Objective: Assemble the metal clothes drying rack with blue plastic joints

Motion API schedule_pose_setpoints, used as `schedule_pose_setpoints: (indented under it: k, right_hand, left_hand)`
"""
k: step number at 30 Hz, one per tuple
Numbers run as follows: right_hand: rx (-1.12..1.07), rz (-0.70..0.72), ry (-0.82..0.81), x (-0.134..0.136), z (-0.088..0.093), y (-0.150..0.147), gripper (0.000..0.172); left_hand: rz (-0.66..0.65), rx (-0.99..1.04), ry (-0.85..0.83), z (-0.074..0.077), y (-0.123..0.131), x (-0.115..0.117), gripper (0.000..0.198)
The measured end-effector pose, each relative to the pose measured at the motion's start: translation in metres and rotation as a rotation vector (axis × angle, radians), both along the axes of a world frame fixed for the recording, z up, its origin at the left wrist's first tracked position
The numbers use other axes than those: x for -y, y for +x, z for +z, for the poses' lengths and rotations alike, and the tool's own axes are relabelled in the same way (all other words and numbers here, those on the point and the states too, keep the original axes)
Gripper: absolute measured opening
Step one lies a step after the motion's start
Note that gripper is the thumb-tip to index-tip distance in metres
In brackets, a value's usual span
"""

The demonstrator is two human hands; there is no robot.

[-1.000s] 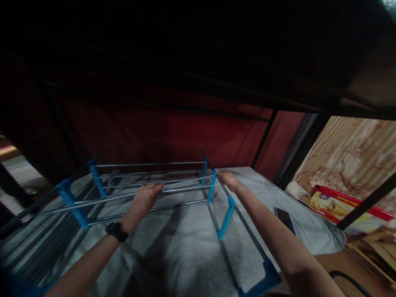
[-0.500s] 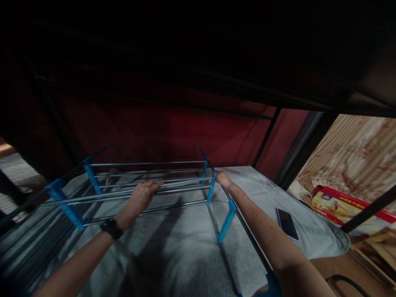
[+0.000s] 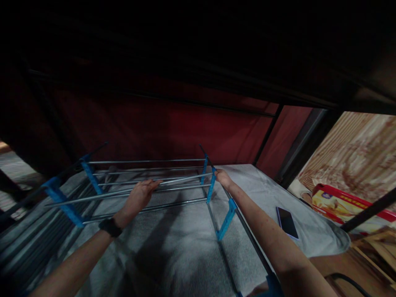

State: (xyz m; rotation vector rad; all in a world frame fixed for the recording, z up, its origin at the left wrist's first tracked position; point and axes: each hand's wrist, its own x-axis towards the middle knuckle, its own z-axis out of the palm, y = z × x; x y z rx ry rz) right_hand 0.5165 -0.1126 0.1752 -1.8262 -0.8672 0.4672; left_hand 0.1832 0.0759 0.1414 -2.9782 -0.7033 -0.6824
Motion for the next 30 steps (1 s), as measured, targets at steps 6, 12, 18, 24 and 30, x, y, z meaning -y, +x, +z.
schedule_pose_setpoints:
  k: [6,12,18,24,30]
  right_hand:
    - [-0.034,-0.014,0.005,0.000,-0.001,-0.002,0.032]
    - [-0.049,-0.025,0.004,-0.001,0.001,-0.005,0.034]
    - [-0.031,-0.011,0.000,0.001,0.003,-0.007,0.030]
    - [0.032,-0.023,-0.048,0.002,0.007,-0.012,0.021]
    - [0.152,-0.046,-0.156,0.003,0.014,-0.014,0.019]
  left_hand:
    - [0.011,0.003,-0.023,0.003,0.000,0.003,0.052]
    - [-0.025,0.000,-0.038,0.006,-0.003,0.006,0.053]
    - [-0.018,-0.016,-0.007,0.009,-0.001,0.005,0.053]
    - [-0.016,-0.061,0.027,0.017,0.005,-0.003,0.057]
    - [-0.072,-0.078,0.054,0.015,0.008,-0.011,0.058]
